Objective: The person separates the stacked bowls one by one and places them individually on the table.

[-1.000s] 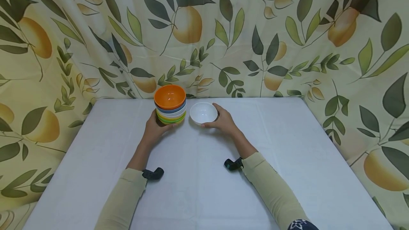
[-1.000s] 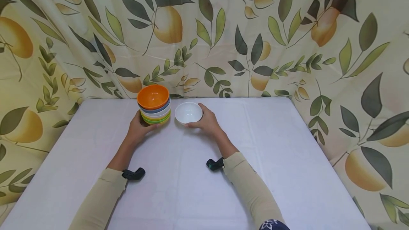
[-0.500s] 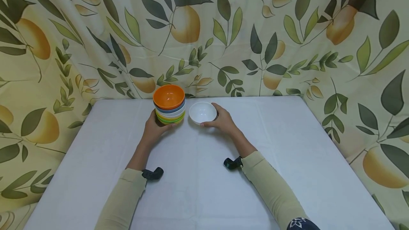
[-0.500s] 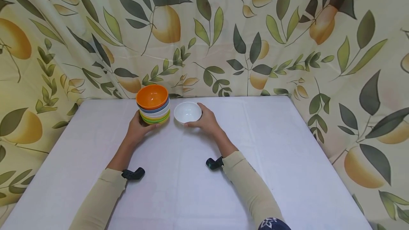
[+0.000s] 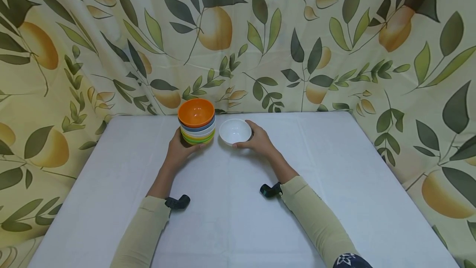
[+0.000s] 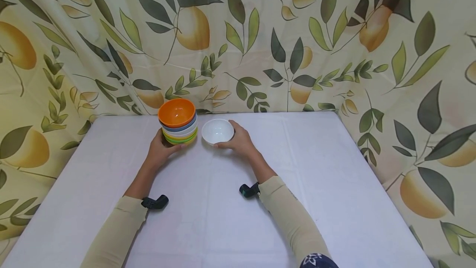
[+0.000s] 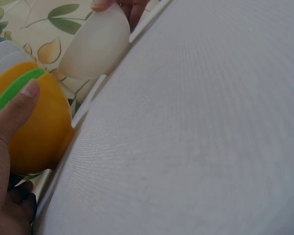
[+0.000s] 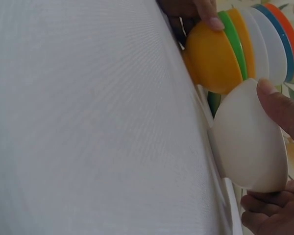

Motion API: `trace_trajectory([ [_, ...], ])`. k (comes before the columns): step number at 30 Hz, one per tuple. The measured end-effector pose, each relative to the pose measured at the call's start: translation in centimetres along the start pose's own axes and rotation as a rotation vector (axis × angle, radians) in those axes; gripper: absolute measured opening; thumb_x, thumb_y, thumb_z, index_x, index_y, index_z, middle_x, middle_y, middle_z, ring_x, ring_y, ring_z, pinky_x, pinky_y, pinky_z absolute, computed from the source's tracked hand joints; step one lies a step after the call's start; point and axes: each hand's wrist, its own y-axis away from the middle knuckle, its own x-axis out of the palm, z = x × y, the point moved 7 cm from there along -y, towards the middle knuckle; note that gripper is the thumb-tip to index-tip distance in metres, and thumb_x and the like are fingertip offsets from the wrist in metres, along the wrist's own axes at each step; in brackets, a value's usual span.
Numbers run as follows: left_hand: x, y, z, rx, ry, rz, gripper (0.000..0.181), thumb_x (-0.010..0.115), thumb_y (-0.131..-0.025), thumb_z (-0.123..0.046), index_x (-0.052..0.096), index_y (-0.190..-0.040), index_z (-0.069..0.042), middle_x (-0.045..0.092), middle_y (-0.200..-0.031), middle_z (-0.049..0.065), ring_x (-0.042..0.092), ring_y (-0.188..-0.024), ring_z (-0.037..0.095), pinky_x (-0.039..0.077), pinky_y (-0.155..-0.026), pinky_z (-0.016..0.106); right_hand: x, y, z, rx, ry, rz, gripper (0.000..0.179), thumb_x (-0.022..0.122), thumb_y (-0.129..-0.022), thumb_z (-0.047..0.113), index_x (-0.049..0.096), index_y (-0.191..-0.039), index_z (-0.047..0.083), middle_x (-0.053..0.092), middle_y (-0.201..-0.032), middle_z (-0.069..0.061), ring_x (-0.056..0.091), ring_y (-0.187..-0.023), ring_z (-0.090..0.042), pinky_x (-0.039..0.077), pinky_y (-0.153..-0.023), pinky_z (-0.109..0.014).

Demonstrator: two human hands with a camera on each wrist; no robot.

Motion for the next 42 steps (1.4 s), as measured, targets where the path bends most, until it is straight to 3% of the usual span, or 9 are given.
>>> trace_trajectory([
  [8,0.0,-0.1,0.1,-0.003,0.003,0.002,0.105,0.092,-0.084,-0.028,0.028,-0.164,-0.01,0.043,-0.161,0.013,0.037,-0.148,0.032,0.023,-0.127,0.055,0.0,0.1,0.0,0.012,-0.005,0.004,0.114,0.098,-0.074,0.028,0.032,-0.161,-0.003,0.048,-0.156,-0.021,0.045,-0.143,-0.037,0.04,-0.119,-0.052],
  [17,-0.1,0.1,0.2,0.007,0.01,-0.004,0.104,0.092,-0.084,-0.028,0.028,-0.164,-0.009,0.043,-0.16,0.013,0.038,-0.148,0.032,0.024,-0.126,0.055,-1.2,0.2,0.6,0.018,0.023,-0.029,0.114,0.092,-0.08,0.042,0.028,-0.163,-0.001,0.04,-0.164,-0.02,0.033,-0.153,-0.035,0.029,-0.125,-0.052],
  [27,-0.1,-0.2,0.3,-0.015,0.004,0.007,0.107,0.092,-0.083,-0.029,0.025,-0.165,-0.009,0.041,-0.162,0.014,0.035,-0.15,0.033,0.022,-0.126,0.056,-2.7,1.1,4.4,-0.065,-0.08,-0.077,0.109,0.089,-0.084,0.04,0.028,-0.164,0.001,0.034,-0.168,-0.015,0.027,-0.157,-0.029,0.024,-0.127,-0.045],
  [34,0.2,-0.4,0.1,-0.002,0.016,0.018,0.105,0.092,-0.083,-0.027,0.027,-0.164,-0.009,0.042,-0.161,0.014,0.036,-0.149,0.033,0.023,-0.126,0.056,-1.4,0.9,6.8,-0.109,-0.103,-0.07,0.106,0.089,-0.083,0.04,0.031,-0.164,0.004,0.036,-0.168,-0.012,0.03,-0.155,-0.028,0.026,-0.127,-0.045],
  [42,-0.1,-0.1,0.4,0.012,0.03,0.005,0.105,0.092,-0.083,-0.03,0.028,-0.164,-0.01,0.043,-0.16,0.014,0.039,-0.146,0.033,0.026,-0.125,0.055,1.0,-1.3,9.5,-0.142,0.028,-0.033,0.105,0.088,-0.084,0.045,0.032,-0.164,0.006,0.036,-0.168,-0.011,0.033,-0.154,-0.031,0.032,-0.123,-0.057],
])
